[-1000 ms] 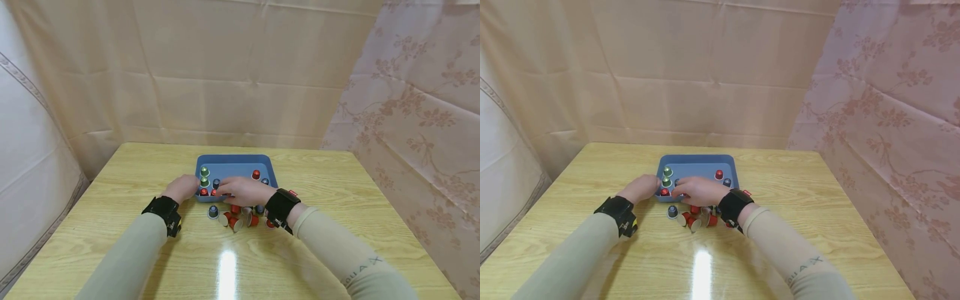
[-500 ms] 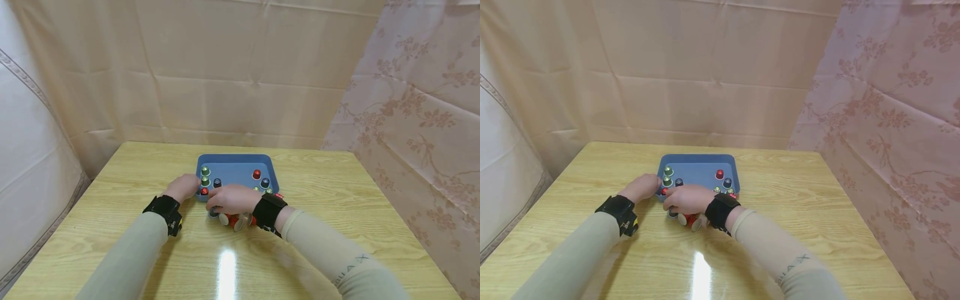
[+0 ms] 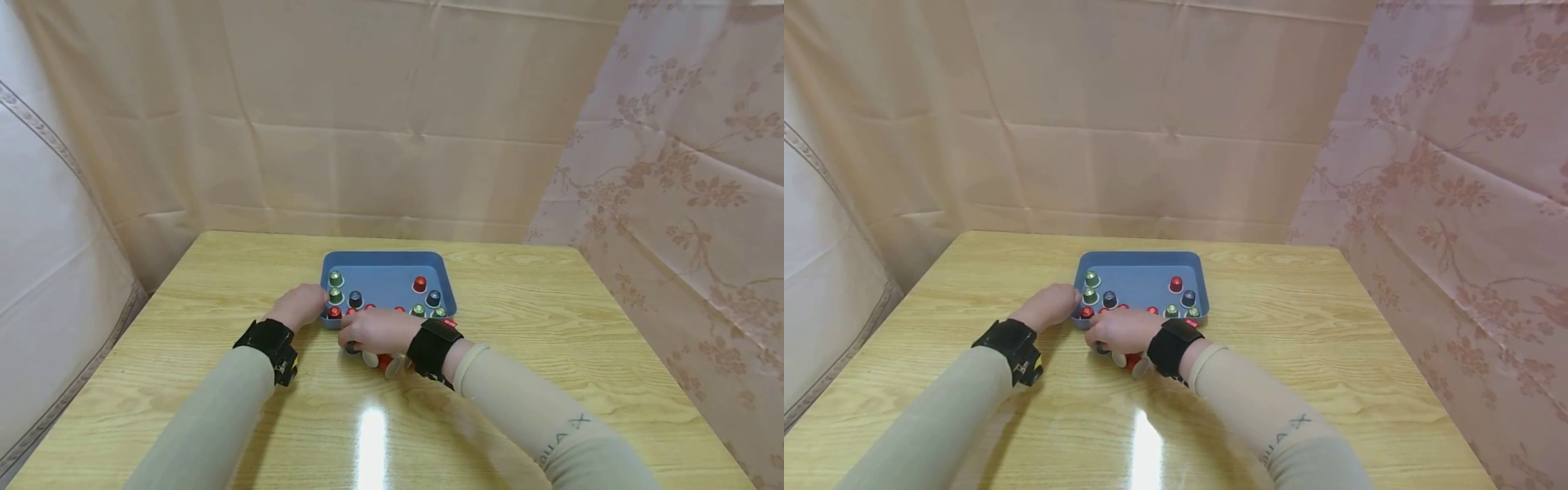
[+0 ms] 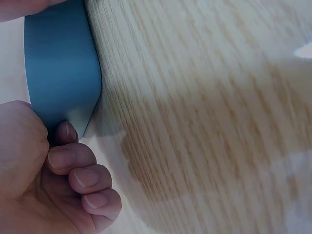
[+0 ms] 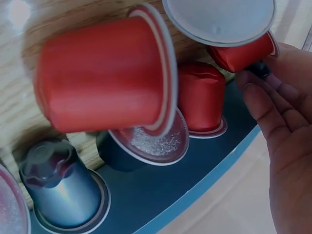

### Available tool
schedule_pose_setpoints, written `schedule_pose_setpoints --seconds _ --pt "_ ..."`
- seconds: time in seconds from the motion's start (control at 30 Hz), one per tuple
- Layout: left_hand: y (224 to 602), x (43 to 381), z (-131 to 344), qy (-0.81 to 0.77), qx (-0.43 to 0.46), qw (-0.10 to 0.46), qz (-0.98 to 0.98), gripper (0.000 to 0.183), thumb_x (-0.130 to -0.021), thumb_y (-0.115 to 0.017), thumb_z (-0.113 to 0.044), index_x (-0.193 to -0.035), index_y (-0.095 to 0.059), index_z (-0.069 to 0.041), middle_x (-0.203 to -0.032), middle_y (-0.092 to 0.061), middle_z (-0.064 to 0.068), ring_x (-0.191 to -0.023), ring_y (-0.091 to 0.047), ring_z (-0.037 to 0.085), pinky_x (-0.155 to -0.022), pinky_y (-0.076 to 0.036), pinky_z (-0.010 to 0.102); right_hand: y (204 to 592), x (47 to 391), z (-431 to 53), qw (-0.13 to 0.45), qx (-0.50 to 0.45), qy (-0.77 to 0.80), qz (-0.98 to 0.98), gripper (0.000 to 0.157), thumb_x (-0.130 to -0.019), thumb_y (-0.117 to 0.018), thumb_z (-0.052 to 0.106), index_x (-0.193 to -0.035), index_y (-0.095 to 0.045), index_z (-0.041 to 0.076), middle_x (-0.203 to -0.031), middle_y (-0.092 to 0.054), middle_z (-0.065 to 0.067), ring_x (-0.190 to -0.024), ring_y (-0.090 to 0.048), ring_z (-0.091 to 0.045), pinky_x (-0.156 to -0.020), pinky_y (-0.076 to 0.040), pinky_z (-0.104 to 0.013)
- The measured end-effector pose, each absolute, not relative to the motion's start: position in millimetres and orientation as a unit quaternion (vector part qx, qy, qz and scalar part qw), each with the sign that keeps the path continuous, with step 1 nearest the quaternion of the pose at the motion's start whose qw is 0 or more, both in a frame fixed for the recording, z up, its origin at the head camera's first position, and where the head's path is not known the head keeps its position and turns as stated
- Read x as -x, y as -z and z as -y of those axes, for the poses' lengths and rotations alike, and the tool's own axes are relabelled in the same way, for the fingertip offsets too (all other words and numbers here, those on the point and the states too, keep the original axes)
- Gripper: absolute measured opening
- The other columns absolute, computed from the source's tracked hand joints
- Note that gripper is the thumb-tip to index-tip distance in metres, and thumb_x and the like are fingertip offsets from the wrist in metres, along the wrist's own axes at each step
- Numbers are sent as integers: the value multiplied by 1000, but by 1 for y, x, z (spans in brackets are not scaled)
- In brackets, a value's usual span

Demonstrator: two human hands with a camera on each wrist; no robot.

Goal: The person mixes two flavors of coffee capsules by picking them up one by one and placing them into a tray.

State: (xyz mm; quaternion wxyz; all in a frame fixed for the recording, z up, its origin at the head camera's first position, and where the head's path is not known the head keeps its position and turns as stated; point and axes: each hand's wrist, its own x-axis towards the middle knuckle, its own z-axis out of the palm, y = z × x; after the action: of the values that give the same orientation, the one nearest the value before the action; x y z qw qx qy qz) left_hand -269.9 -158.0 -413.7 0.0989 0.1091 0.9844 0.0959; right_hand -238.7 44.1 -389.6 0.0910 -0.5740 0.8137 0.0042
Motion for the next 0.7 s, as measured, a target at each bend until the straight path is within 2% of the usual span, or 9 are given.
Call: schedule_pose_setpoints --seconds 0.17,0.43,0.7 --pt "413 270 158 -87 -118 99 -984 25 -105 -44 -8 -87 -62 -5 -78 -50 6 -73 -48 22 -69 -41 34 388 242 -45 98 570 15 -816 21 -98 -69 12 -118 -73 15 -118 -65 1 -101 -61 -9 -84 -50 -17" --pt "414 270 159 -63 -149 86 -983 28 -104 -45 -4 -82 -61 -6 -77 -51 5 -70 -46 21 -68 -41 35 370 248 -51 60 577 66 -812 22 -99 -67 10 -120 -72 9 -115 -64 -4 -98 -63 -13 -84 -50 -18" --pt "414 269 159 -113 -99 100 -984 26 -105 -42 -11 -91 -63 -4 -79 -51 7 -73 -48 23 -70 -41 36 362 262 -69 50 546 96 -831 21 -99 -66 8 -118 -73 7 -109 -63 -5 -92 -62 -14 -81 -51 -23"
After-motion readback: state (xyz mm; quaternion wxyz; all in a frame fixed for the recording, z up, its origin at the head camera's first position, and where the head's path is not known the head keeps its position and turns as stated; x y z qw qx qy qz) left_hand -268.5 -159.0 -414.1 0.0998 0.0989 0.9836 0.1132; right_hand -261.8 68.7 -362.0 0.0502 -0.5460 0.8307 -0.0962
